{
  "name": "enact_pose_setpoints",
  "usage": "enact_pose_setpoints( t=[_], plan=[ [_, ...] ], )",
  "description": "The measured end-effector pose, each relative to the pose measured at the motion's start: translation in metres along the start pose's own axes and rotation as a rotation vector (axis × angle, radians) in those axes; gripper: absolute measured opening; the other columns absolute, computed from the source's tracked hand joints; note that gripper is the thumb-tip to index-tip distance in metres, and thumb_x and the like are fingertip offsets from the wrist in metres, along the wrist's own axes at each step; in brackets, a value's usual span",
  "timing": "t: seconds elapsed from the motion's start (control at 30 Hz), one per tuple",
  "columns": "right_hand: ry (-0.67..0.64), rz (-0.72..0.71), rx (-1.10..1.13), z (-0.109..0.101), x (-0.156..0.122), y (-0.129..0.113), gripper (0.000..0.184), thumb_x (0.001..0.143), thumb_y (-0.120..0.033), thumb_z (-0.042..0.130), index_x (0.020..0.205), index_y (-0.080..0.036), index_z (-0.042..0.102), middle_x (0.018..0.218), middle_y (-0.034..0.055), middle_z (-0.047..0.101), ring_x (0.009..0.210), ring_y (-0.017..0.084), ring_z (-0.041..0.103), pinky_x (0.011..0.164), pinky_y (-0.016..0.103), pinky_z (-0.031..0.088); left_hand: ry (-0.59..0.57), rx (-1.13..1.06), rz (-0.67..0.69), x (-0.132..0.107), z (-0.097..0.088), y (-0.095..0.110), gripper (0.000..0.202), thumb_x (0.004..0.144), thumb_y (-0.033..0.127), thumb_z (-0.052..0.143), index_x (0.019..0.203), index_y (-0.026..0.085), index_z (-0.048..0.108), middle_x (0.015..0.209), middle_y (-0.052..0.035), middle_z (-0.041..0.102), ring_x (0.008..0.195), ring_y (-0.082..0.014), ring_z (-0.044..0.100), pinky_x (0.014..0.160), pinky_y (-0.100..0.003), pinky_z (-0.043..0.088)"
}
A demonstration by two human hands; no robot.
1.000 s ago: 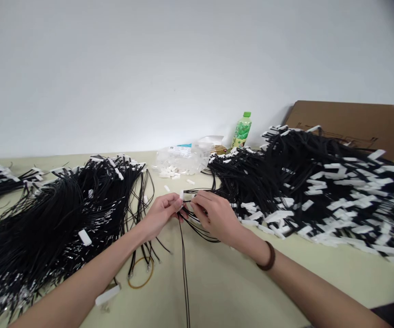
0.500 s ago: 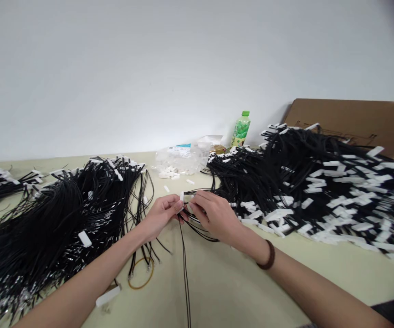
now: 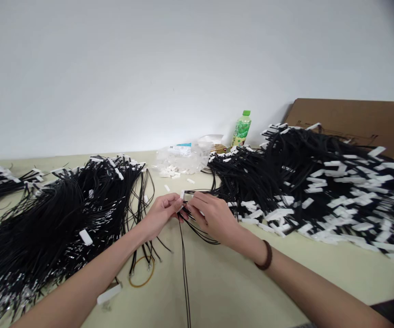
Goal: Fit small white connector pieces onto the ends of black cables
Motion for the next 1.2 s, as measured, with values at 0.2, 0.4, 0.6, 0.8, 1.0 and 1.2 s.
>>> enact_pose_setpoints(
  t=[0.2,0.4,0.6,0.8,1.0,1.2],
  plan=[
    [0.011,0.090,0.104,0.000,0.001,0.011,0.022,0.091,-0.018,0.035,0.080,-0.015,0.053,0.078,0.0048,0.050,0.071,0.014,0.047,0.064,0.026,0.039,0.078,-0.018,-0.016,0.002,-0.007,-0.002,0.029,0.070,0.042,0.064,0.070,0.014,0.057,0.059,0.0008,0.057,0.056,-0.0119,0.054,0.052,-0.023,0.043],
    [0.122,-0.152,0.030,-0.019,0.001,-0.018,0.014,0.086,-0.013,0.047,0.094,-0.018,0.057,0.106,0.0081,0.051,0.106,0.022,0.039,0.090,0.038,0.037,0.137,-0.170,0.032,0.004,-0.018,0.000,0.028,0.066,0.040,0.068,0.068,0.014,0.057,0.063,0.0002,0.056,0.059,-0.0108,0.052,0.054,-0.023,0.044],
    [0.018,-0.348,-0.078,-0.005,-0.003,-0.041,0.015,0.087,-0.012,0.046,0.079,-0.016,0.058,0.089,0.0018,0.059,0.097,0.018,0.044,0.087,0.035,0.036,0.129,-0.202,0.012,0.004,-0.020,-0.004,0.026,0.069,0.037,0.067,0.070,0.013,0.058,0.065,0.0001,0.057,0.058,-0.0089,0.051,0.055,-0.021,0.043],
    [0.008,-0.355,-0.087,-0.002,-0.004,-0.042,0.013,0.087,-0.012,0.046,0.082,-0.016,0.058,0.090,0.0011,0.059,0.099,0.017,0.044,0.089,0.035,0.034,0.148,-0.195,0.003,0.004,-0.021,-0.006,0.026,0.067,0.037,0.068,0.067,0.014,0.057,0.065,0.0007,0.057,0.059,-0.0086,0.050,0.055,-0.019,0.040],
    [0.006,-0.345,-0.084,0.000,-0.004,-0.043,0.013,0.086,-0.013,0.048,0.085,-0.018,0.059,0.090,0.0020,0.059,0.097,0.018,0.045,0.086,0.035,0.036,0.156,-0.190,-0.010,0.004,-0.022,-0.008,0.026,0.067,0.038,0.068,0.067,0.014,0.056,0.065,0.0015,0.055,0.058,-0.0081,0.049,0.055,-0.020,0.039],
    [0.065,-0.305,0.088,-0.007,-0.003,-0.035,0.017,0.087,-0.011,0.045,0.084,-0.016,0.060,0.086,0.0042,0.062,0.093,0.017,0.050,0.082,0.032,0.042,0.169,-0.177,0.015,0.003,-0.022,-0.004,0.028,0.066,0.039,0.068,0.070,0.014,0.058,0.065,-0.0001,0.056,0.060,-0.0097,0.050,0.056,-0.021,0.041]
  ],
)
Point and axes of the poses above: each hand's wrist, its own x-axis towards the middle knuckle, its own z-axis out of the palm, y = z × x, the point moved 10 cm from there along x, towards the middle knuckle
